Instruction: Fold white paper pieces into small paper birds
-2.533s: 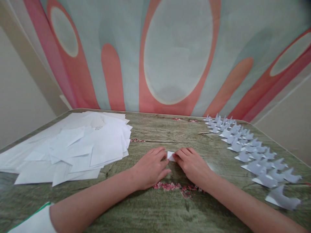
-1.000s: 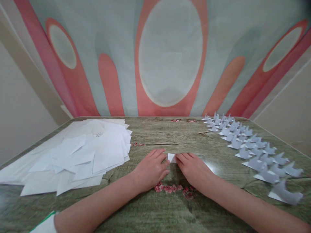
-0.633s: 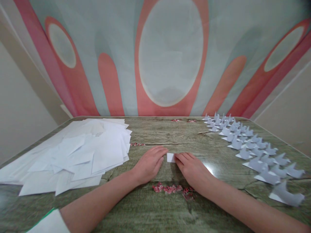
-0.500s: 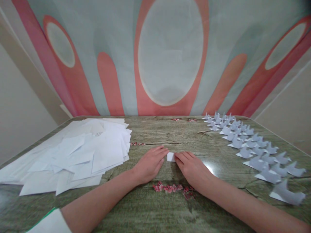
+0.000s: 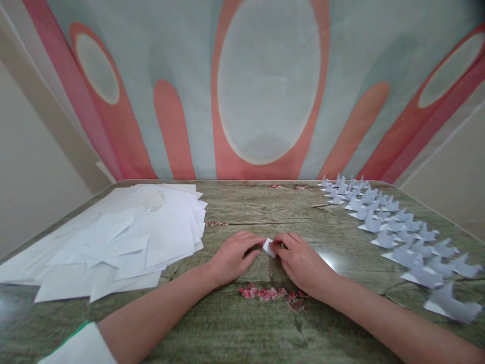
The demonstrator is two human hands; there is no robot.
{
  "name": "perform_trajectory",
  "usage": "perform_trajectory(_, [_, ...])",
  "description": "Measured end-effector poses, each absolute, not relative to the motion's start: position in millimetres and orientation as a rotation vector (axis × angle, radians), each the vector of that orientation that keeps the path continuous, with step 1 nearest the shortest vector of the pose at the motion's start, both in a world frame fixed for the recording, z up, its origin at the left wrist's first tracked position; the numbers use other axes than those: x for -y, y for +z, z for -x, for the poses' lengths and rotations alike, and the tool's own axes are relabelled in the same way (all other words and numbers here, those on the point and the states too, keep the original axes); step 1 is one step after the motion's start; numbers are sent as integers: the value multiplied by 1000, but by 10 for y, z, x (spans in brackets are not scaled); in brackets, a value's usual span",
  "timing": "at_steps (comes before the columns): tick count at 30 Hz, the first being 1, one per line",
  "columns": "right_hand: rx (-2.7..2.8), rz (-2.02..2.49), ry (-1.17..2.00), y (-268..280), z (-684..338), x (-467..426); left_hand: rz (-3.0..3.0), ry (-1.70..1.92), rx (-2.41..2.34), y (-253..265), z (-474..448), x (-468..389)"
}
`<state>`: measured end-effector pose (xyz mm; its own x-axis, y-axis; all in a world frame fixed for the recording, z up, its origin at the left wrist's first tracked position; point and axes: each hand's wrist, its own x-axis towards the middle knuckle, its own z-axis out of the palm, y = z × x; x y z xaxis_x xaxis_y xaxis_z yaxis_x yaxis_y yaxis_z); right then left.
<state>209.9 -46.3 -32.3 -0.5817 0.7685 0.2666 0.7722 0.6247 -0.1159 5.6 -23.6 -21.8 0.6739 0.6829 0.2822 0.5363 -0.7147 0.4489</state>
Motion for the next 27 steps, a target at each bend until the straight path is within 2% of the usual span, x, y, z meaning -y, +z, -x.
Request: perform_trajectory(27, [2452, 950, 428, -335, -2161, 338, -2723, 594, -944, -247, -16, 174])
